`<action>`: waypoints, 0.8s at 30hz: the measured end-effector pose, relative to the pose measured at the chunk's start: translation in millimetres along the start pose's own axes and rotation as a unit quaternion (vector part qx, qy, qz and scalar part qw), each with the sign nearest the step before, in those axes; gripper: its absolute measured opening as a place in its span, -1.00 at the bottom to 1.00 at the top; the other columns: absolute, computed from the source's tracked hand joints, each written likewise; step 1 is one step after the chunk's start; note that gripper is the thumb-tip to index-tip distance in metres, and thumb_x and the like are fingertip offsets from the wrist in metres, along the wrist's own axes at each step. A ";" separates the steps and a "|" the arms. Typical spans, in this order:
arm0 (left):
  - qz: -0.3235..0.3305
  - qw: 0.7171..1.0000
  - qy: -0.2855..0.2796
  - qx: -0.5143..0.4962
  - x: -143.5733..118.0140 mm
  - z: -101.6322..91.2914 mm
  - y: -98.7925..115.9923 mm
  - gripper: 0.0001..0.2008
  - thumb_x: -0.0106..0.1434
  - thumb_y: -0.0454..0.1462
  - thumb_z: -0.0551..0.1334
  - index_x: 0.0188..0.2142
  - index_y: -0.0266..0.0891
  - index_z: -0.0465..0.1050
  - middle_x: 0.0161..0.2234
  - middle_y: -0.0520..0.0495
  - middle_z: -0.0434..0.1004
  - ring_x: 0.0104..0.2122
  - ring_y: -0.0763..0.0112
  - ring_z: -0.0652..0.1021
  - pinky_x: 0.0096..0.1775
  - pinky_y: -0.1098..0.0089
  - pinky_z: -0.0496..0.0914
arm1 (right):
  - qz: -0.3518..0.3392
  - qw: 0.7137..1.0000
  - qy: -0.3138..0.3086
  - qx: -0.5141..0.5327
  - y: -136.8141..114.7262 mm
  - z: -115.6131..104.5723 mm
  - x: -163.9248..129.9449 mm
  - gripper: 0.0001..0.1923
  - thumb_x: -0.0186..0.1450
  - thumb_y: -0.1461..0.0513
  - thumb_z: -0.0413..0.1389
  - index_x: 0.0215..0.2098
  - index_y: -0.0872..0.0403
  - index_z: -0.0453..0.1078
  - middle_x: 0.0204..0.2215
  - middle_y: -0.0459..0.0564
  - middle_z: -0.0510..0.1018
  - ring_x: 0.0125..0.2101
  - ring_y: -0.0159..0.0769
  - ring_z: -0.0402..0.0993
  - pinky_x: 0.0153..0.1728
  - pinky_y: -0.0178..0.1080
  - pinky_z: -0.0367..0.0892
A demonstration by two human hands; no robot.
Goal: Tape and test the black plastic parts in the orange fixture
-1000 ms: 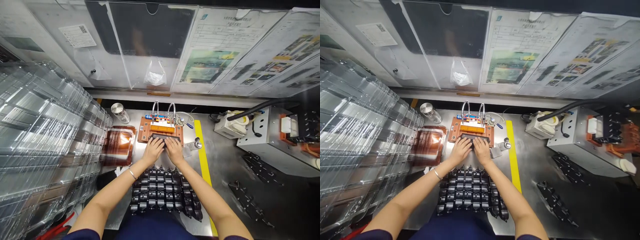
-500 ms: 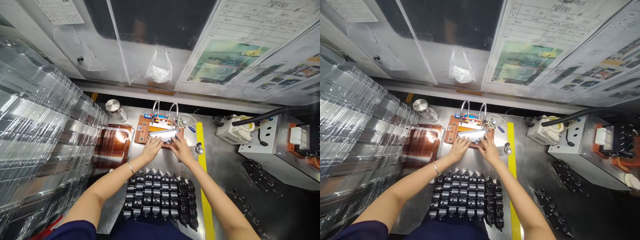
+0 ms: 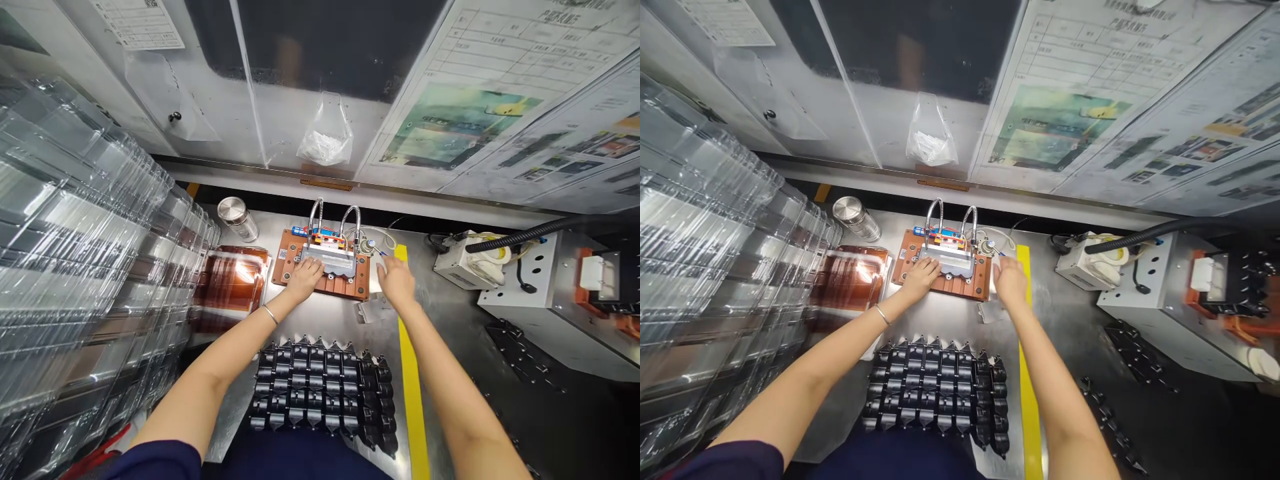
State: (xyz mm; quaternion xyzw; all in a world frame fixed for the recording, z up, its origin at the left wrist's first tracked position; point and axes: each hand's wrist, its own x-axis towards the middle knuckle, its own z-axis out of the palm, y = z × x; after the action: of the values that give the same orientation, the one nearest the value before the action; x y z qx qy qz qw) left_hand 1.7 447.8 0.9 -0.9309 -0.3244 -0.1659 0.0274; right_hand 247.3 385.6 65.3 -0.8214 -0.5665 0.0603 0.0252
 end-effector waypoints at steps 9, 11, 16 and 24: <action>-0.022 0.997 -0.070 0.003 -6.5 -0.6 11.2 -0.55 0.28 -0.46 -0.06 0.12 -0.30 0.31 0.08 -0.22 0.42 0.14 0.17 0.36 0.13 0.08 0.28 | -0.041 0.963 -0.147 -0.224 37.1 -20.5 61.7 -0.62 0.39 0.26 -0.17 0.06 0.26 0.30 -0.21 0.35 0.53 -0.15 0.01 0.49 -0.25 -0.12 0.35; -0.025 0.997 -0.075 0.007 -4.8 -1.6 11.2 -0.56 0.29 -0.46 -0.06 0.12 -0.31 0.31 0.07 -0.23 0.43 0.14 0.18 0.36 0.14 0.09 0.28 | -0.059 0.960 -0.142 -0.235 38.5 -24.3 81.4 -0.60 0.38 0.30 -0.18 0.09 0.27 0.28 -0.18 0.36 0.52 -0.15 0.03 0.48 -0.25 -0.09 0.34; -0.023 0.998 -0.060 0.006 -5.0 -0.1 10.5 -0.57 0.28 -0.46 -0.04 0.10 -0.32 0.33 0.03 -0.25 0.45 0.13 0.17 0.37 0.14 0.11 0.28 | -0.085 0.962 -0.122 -0.230 33.0 -27.2 118.7 -0.53 0.34 0.37 -0.22 0.16 0.19 0.25 -0.15 0.31 0.52 -0.16 -0.01 0.48 -0.22 -0.09 0.32; -0.031 0.998 -0.047 -0.008 -5.1 2.5 8.6 -0.60 0.31 -0.44 -0.05 0.07 -0.30 0.34 0.02 -0.26 0.45 0.10 0.18 0.39 0.11 0.10 0.29 | -0.043 0.978 -0.093 -0.184 26.5 -5.9 98.8 -0.57 0.37 0.24 -0.19 0.16 0.16 0.23 -0.22 0.32 0.54 -0.19 0.00 0.51 -0.25 -0.11 0.32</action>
State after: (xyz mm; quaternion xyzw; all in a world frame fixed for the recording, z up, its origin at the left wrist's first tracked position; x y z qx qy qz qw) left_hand 3.9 438.4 -2.7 -0.9272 -0.3530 -0.1256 -0.0004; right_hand 307.4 468.6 61.3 -0.7778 -0.6025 0.0298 -0.1765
